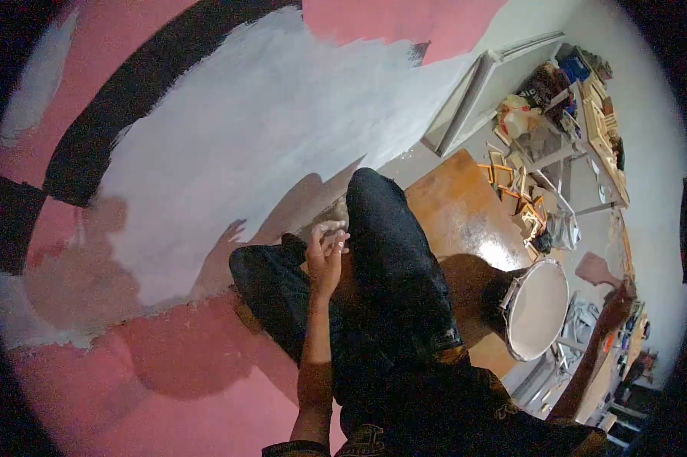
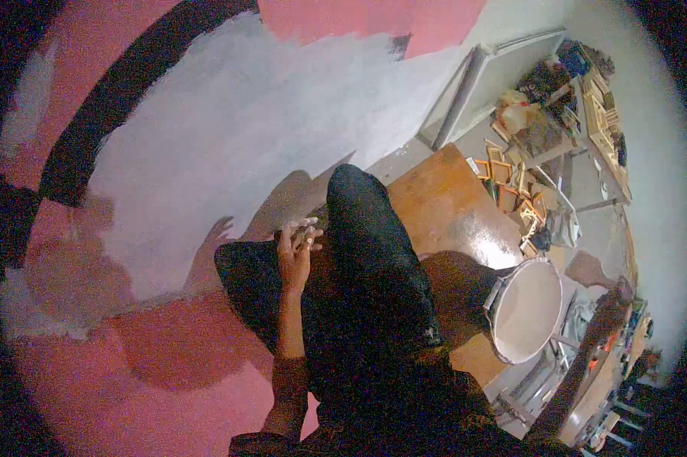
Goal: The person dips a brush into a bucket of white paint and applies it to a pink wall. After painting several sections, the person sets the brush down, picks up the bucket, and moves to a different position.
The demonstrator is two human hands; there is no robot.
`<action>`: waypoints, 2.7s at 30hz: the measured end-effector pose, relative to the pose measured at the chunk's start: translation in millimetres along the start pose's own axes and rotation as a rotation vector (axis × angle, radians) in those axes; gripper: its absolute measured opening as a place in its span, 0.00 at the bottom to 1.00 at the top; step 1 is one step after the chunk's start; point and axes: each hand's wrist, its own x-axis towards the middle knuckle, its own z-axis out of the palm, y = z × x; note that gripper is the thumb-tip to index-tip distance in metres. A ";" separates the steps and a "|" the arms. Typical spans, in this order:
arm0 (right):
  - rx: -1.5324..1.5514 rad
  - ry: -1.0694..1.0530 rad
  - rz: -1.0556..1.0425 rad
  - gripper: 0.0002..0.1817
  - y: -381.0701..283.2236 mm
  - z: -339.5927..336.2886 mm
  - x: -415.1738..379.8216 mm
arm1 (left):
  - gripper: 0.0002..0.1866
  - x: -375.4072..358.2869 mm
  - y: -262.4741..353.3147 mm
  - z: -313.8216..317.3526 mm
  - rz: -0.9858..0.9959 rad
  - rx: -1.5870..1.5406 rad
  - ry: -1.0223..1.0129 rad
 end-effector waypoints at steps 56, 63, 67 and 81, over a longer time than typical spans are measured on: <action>1.470 -0.453 -0.496 0.14 -546.6 267.2 -164.8 | 0.13 55.3 -129.2 -77.7 -0.011 0.640 0.218; 1.151 -0.261 -0.600 0.14 -500.3 325.1 -99.7 | 0.12 78.4 -98.4 -67.1 -0.055 0.147 0.149; 1.130 -0.325 -0.214 0.13 -482.0 315.9 -72.8 | 0.11 82.2 -122.7 -73.5 -0.047 -0.050 0.120; 1.375 -0.671 -0.855 0.16 -552.3 279.3 -221.5 | 0.09 79.8 -150.9 -80.0 -0.171 0.197 0.232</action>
